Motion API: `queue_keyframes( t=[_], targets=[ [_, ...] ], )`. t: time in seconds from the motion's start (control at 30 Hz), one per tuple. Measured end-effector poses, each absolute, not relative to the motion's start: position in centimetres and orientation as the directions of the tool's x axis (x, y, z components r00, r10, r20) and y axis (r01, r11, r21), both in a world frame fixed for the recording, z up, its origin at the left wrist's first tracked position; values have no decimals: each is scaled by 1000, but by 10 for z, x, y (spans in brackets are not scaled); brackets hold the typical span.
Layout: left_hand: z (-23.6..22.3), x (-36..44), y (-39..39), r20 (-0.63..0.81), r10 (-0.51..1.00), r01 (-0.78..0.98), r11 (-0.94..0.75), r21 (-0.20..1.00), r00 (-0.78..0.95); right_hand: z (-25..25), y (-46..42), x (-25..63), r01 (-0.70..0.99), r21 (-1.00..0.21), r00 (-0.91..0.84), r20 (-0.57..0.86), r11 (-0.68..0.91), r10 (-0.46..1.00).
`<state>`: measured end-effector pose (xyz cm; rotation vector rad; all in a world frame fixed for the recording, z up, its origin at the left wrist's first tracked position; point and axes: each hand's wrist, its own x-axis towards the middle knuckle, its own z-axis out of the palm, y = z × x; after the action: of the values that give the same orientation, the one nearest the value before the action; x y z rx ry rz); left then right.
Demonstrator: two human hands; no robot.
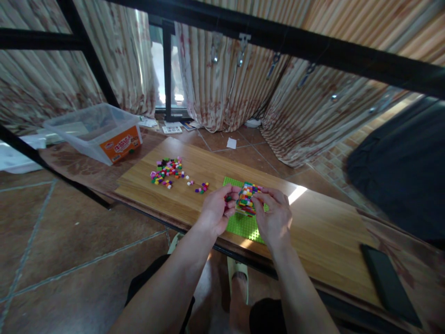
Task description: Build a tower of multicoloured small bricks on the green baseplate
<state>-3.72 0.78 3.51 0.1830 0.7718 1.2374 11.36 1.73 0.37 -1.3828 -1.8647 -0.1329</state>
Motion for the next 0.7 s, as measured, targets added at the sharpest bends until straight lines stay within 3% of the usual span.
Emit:
queue_keyframes(
  t=[0.33, 0.7],
  targets=[
    [35, -38, 9, -428, 897, -775, 347, 528, 110, 3, 15, 111, 870, -308, -79, 684, 386, 725],
    [32, -36, 8, -426, 898, -769, 349, 535, 111, 8, 12, 109, 909, -256, -101, 632, 330, 769]
  ],
)
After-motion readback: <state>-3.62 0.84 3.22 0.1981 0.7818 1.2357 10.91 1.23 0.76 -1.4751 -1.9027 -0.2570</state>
